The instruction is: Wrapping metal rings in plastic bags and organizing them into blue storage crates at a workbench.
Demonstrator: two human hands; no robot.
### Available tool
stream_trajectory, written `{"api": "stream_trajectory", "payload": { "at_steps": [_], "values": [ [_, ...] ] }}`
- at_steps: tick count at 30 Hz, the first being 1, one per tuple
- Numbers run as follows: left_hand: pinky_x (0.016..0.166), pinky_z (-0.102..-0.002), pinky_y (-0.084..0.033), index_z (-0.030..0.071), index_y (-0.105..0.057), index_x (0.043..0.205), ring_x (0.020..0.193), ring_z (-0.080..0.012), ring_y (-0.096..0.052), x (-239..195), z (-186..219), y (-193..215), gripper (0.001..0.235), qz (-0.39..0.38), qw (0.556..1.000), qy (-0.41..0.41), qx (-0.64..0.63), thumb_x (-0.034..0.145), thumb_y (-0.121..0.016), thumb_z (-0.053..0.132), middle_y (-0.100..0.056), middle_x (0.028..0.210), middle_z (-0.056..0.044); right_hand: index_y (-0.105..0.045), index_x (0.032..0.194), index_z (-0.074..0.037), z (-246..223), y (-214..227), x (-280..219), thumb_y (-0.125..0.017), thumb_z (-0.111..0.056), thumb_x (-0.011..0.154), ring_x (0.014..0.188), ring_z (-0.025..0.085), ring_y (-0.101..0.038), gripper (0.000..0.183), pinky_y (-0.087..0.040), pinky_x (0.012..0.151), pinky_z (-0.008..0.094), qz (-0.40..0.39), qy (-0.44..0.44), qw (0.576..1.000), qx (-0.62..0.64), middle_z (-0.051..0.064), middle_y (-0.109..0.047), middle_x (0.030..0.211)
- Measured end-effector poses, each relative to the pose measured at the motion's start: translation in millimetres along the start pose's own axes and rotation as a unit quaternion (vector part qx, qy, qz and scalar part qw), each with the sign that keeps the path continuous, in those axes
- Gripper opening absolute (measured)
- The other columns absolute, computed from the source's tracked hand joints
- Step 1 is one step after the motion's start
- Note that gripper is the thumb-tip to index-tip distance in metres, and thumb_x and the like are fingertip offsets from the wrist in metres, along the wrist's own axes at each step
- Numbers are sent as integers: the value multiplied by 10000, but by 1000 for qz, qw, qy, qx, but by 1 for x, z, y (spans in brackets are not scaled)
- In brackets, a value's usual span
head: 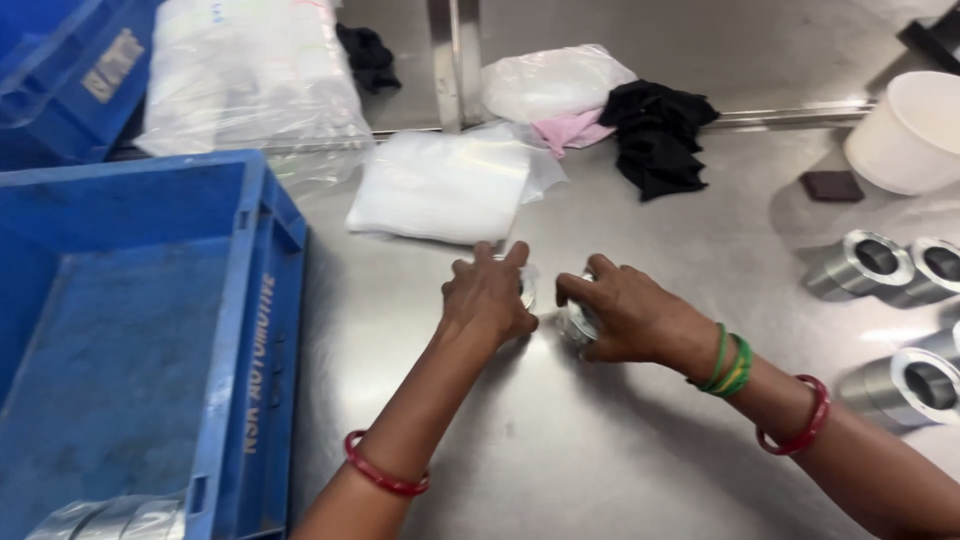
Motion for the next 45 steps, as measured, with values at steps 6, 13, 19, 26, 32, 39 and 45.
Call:
{"api": "stream_trajectory", "payload": {
  "at_steps": [6,13,19,26,32,39,45],
  "values": [
    [988,-484,-546,239,-552,1280,1200,-373,-602,-59,-35,-14,711,22,990,-16,-138,654,-885,289,-560,1298,-132,-660,1184,-212,9,-14,-20,-962,-326,576,1020,266,-650,688,-589,838,414,6,-55,986,159,77,-607,1132],
    [1023,-481,-503,186,-558,1405,1288,-337,-549,-139,-65,-80,955,104,927,-201,-300,584,-1005,380,-639,1361,-129,-532,1376,-129,-37,-52,-63,-955,-349,559,1177,291,-639,946,-553,978,427,79,111,895,425,125,-637,1269],
    [952,-432,-551,185,-413,1525,1137,-307,-564,-177,-35,-77,1111,70,972,-143,-174,550,-945,216,-568,1313,-104,-510,1417,-106,-72,-44,-83,-949,-329,553,1124,305,-662,994,-544,974,432,49,149,977,143,115,-653,1248],
    [959,-434,-546,29,-482,1409,1111,-342,-541,-242,-60,-21,916,153,967,-123,-161,568,-843,7,-574,1200,-146,-574,1346,-94,-132,-30,-68,-954,-208,478,1061,326,-672,954,-558,904,440,137,184,968,106,133,-679,1187],
    [852,-395,-582,1,-512,1399,1095,-365,-563,-317,-130,88,870,317,943,-87,53,574,-761,-121,-607,1187,-131,-543,1322,-53,-253,28,8,-945,-294,594,1141,364,-659,866,-553,950,443,337,367,859,120,167,-656,1260],
    [899,-424,-537,125,-600,1284,1143,-358,-548,-374,-241,166,799,243,953,58,173,541,-778,-105,-619,1207,-62,-492,1347,21,-409,15,111,-952,-383,627,1104,358,-697,945,-564,917,428,226,449,819,276,228,-675,1194],
    [998,-401,-496,192,-605,1243,1171,-319,-556,-366,-317,162,706,107,972,151,144,618,-772,-89,-640,1205,-18,-521,1262,45,-466,-17,144,-891,-538,607,1014,357,-728,952,-584,859,410,21,366,876,315,240,-703,1068]
  ]
}}
Point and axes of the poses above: each hand's wrist, its own x-axis towards the middle knuckle, its own y-axis out of the back of the hand, z = x × y, the point moved 1 cm from there along x, towards the middle knuckle
